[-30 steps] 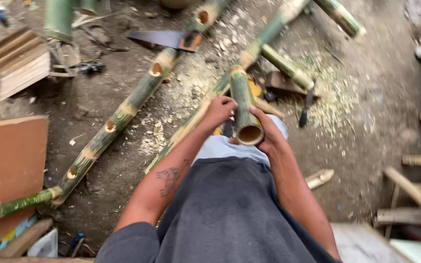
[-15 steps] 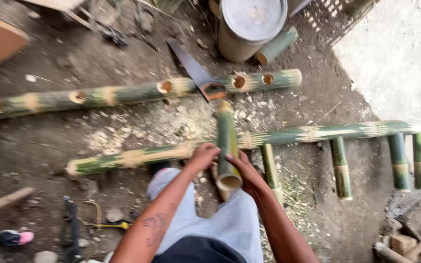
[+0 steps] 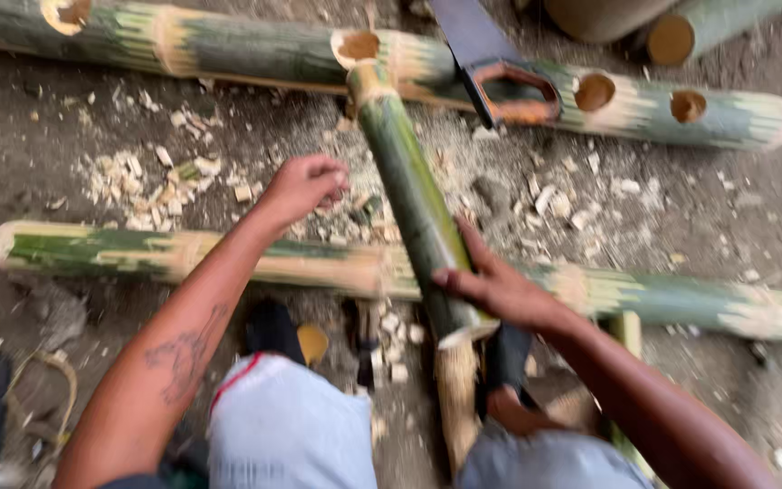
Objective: The person uses a wooden mallet and chisel to hollow out the inside of a bamboo pole, then saws the pole to length. They fit a smaller bamboo piece into the hollowed section and continue shaping the bamboo with the mallet and chisel.
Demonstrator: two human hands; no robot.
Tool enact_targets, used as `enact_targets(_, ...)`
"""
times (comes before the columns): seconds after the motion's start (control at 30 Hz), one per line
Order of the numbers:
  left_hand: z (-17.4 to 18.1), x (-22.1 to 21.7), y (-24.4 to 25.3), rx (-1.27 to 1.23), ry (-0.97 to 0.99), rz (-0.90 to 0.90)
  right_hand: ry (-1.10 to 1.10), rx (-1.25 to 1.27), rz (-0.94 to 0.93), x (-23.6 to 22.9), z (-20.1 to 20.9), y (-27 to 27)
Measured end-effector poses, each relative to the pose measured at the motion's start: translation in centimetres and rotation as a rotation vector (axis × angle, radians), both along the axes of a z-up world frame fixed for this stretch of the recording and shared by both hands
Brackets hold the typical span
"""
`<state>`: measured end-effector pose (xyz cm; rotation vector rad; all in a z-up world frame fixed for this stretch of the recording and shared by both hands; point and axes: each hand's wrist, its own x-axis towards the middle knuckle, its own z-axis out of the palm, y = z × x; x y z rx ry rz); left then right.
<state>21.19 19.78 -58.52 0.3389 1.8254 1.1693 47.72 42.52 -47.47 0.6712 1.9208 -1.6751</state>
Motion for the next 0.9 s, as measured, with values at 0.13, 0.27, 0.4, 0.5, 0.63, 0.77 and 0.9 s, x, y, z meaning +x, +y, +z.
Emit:
enact_targets(0.13,-4.2,0.8,-8.3,-0.007,0.006,0.112,0.07,0.048,0.124,-0.1,-2.6,-6.6)
enact_targets(0.27,-8.3,1.8,-16.4,-0.176,0.138,0.114,0.016,0.157,0.203,-1.7,-2.5,-11.5)
enact_targets(0.4,-14.0,11.2,-26.6,-0.502,0.54,-0.146,0.007,0.18,0.247,-3.5,-3.8,-16.3)
enact_targets(0.5,-19.2,16.4,-28.3,-0.429,0.493,0.043,-0.166,0.098,0.217,-4.0,-6.7,-20.0)
enact_targets(0.63,-23.4,16.9,-28.0,-0.374,0.425,0.264,0.257,0.185,0.179,-2.8,-13.2,-24.7)
enact_targets(0.77,-22.6,15.0,-27.3,-0.31,0.36,0.534,0.105,0.014,-0.157,-0.1,-17.3,-26.9)
enact_targets(0.9,-20.4,10.8,-27.8,-0.234,0.375,0.821,0.134,0.072,-0.138,-0.1,-17.3,-26.0)
